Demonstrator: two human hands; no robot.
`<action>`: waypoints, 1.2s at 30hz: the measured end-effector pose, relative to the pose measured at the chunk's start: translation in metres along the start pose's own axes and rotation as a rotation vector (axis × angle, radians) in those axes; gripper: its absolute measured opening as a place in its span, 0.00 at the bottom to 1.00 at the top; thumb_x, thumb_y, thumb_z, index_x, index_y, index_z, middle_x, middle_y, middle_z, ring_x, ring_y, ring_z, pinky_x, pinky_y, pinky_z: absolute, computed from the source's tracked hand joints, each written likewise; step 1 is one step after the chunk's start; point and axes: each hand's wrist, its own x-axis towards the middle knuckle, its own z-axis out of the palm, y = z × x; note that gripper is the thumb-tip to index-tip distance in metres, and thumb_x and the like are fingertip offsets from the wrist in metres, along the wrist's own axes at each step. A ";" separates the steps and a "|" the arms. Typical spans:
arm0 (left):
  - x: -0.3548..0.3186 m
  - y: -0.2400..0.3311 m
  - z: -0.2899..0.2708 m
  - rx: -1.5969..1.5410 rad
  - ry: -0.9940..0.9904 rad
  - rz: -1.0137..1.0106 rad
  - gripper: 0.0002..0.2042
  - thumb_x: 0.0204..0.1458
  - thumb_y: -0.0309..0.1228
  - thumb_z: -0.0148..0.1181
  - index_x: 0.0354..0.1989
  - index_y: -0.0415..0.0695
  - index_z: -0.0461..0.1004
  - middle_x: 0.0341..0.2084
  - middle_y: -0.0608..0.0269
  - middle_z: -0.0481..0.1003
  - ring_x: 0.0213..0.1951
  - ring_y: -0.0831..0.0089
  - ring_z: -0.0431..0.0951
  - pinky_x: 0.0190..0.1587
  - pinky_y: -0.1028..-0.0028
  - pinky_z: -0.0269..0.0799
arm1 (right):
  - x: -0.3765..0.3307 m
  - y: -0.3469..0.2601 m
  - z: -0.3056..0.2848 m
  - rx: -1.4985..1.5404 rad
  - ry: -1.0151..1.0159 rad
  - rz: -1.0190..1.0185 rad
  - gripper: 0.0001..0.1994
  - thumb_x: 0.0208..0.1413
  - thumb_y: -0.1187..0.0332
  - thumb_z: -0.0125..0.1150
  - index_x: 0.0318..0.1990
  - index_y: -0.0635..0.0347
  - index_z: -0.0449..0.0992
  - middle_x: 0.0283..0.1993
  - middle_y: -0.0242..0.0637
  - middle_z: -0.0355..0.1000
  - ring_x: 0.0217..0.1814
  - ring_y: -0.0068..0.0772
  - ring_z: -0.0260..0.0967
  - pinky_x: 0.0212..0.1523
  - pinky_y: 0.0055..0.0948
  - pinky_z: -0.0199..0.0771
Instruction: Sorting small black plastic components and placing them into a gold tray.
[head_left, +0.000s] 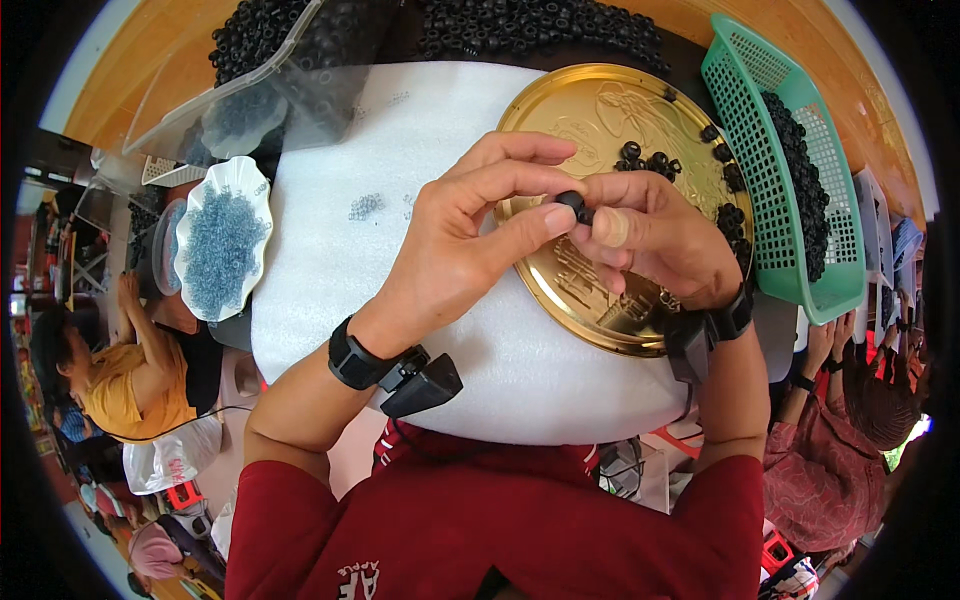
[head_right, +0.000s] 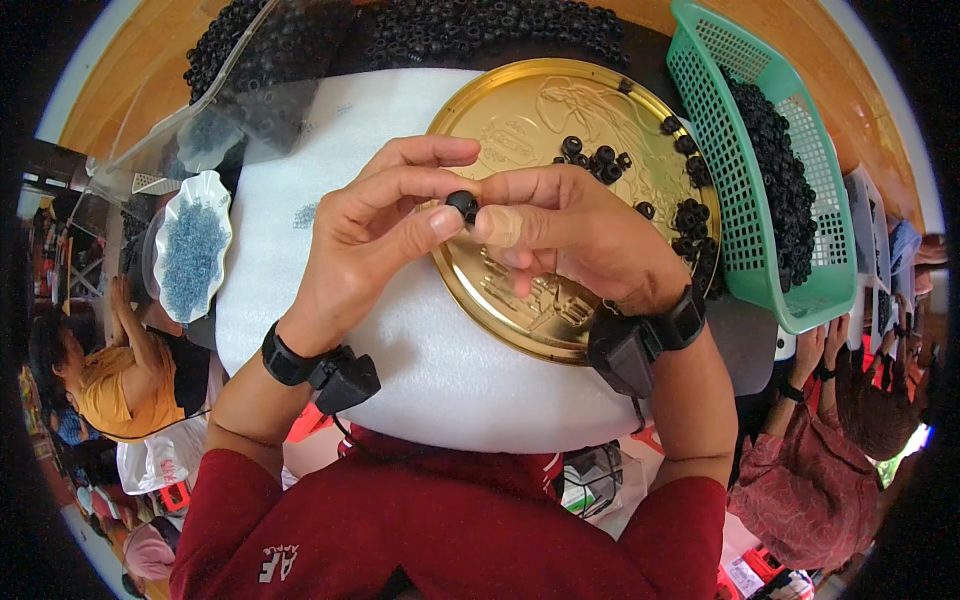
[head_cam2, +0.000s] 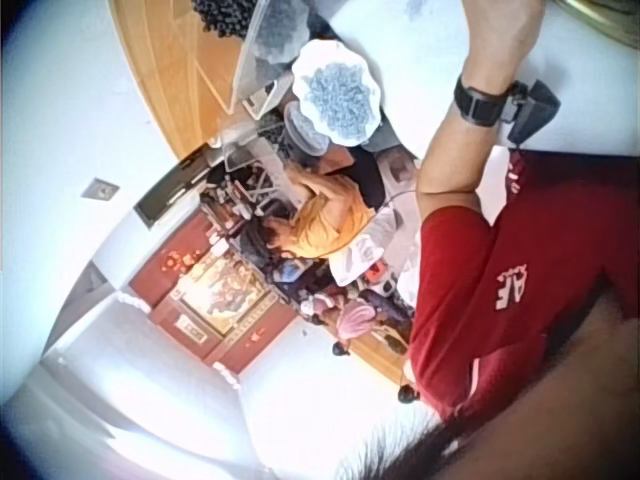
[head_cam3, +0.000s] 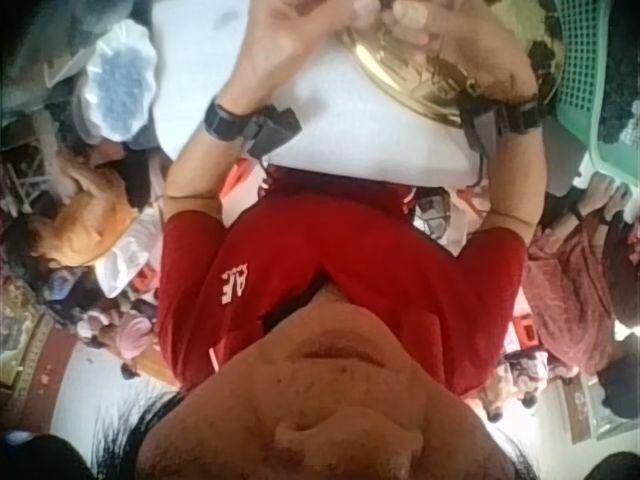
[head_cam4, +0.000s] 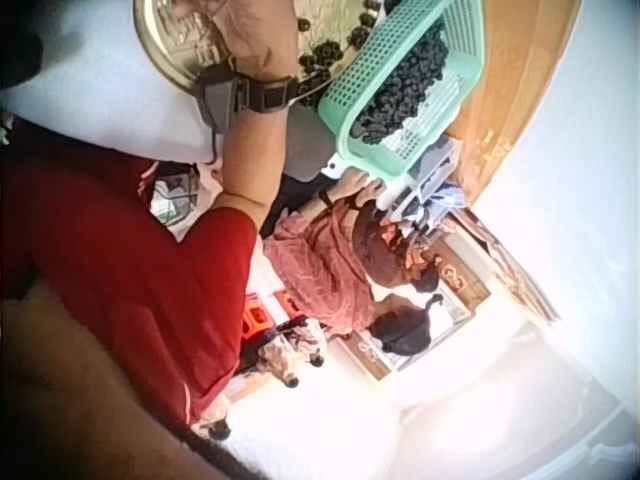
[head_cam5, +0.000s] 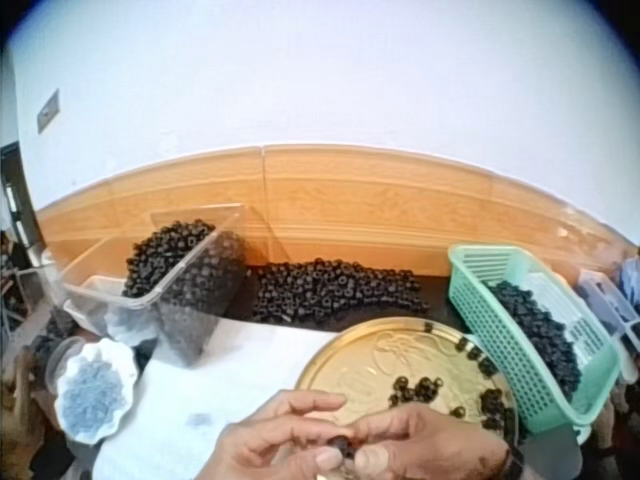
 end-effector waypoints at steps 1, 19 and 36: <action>0.000 0.000 0.001 0.000 0.001 -0.001 0.11 0.55 0.25 0.59 0.46 0.39 0.76 0.54 0.55 0.67 0.55 0.67 0.69 0.56 0.69 0.66 | 0.000 0.000 0.000 0.000 0.000 0.001 0.19 0.55 0.64 0.65 0.48 0.69 0.73 0.32 0.28 0.69 0.28 0.15 0.64 0.27 0.18 0.73; 0.007 0.010 0.004 0.336 0.042 0.273 0.15 0.50 0.21 0.60 0.48 0.37 0.74 0.42 0.54 0.76 0.43 0.65 0.76 0.48 0.72 0.70 | 0.004 0.012 0.000 0.180 -0.077 -0.104 0.14 0.60 0.60 0.58 0.39 0.65 0.73 0.23 0.26 0.60 0.23 0.17 0.56 0.25 0.22 0.68; 0.005 0.009 0.009 0.428 0.166 0.381 0.15 0.50 0.19 0.59 0.48 0.36 0.74 0.43 0.50 0.76 0.42 0.64 0.78 0.44 0.73 0.73 | 0.007 0.014 0.022 0.062 0.180 -0.367 0.11 0.62 0.64 0.55 0.40 0.65 0.75 0.30 0.32 0.70 0.25 0.16 0.62 0.29 0.26 0.78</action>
